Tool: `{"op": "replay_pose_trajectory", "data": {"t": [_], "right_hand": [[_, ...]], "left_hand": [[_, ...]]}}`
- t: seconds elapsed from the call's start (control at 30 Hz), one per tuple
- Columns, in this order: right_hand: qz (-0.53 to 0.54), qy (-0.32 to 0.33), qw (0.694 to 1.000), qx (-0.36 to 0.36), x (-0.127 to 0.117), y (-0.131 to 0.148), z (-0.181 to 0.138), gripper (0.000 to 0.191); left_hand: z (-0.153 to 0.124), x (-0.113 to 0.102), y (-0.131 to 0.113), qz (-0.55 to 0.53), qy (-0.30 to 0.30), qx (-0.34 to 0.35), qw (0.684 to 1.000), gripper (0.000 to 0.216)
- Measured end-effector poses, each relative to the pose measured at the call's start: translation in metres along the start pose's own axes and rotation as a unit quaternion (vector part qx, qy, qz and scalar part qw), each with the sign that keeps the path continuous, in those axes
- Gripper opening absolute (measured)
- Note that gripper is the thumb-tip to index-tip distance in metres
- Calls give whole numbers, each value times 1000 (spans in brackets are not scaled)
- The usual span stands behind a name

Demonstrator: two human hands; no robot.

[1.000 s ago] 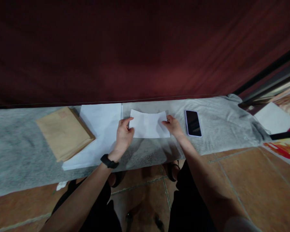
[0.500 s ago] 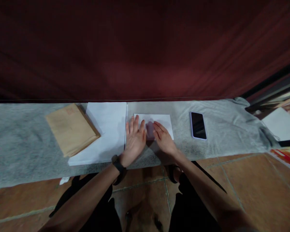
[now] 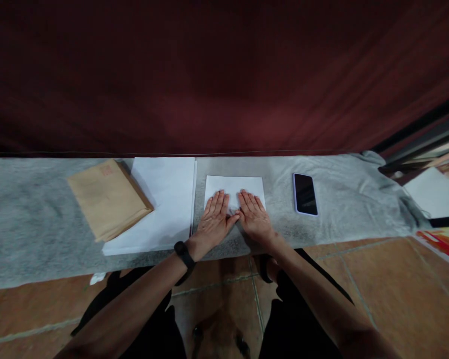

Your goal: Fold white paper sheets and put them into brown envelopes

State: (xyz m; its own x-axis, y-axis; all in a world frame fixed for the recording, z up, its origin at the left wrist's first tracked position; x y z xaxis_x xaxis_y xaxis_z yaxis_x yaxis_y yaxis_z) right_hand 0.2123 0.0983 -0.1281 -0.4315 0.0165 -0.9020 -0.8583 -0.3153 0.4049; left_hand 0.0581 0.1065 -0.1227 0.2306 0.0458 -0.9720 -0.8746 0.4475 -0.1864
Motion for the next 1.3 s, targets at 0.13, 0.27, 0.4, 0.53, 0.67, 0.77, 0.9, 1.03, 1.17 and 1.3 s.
{"op": "replay_pose_trajectory", "data": {"t": [0.13,0.27,0.4,0.53,0.67,0.77,0.9,1.03,1.17,1.3], "right_hand": [[-18,-23,999,33,-7,-16,-2,61],[-47,-29,997,60,-12,-31,-4,63],[-74,-35,993,80,-15,-42,-7,63],[-99,-38,990,91,-17,-50,-10,62],[-103,-46,988,104,-19,-56,-12,61],[-87,-59,988,110,-24,-55,-9,61],[-41,-53,994,83,-28,-40,8,58],[5,-12,999,33,-19,-20,29,57],[18,15,1000,9,-4,-9,46,54],[5,10,1000,12,3,-10,58,54]], "left_hand": [[-2,2,7,9,-16,-34,999,74],[-3,3,14,27,-22,-47,998,73],[-3,2,20,51,-21,-61,997,69],[-4,1,23,71,-22,-75,994,67],[-2,0,27,86,-19,-89,992,66],[3,-5,27,95,-31,-97,990,65],[15,-10,13,90,-29,-45,994,61],[26,-7,-6,69,-3,24,997,59],[39,1,-9,61,13,36,997,58],[50,6,-2,65,16,29,997,59]]}}
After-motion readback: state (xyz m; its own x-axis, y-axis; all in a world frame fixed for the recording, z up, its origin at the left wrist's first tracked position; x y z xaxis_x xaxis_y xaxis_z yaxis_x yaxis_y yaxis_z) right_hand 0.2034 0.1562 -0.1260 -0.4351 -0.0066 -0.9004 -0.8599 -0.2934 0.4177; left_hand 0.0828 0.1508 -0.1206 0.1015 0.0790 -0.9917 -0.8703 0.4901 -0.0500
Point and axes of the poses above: each hand's wrist, its own z-axis towards the middle knuckle, its own x-axis out of the palm, y = z × x, the point moved 4 cm from there along z, towards the middle knuckle, and after that the axes turned 7 degrees about z, right-handed, at the moved point
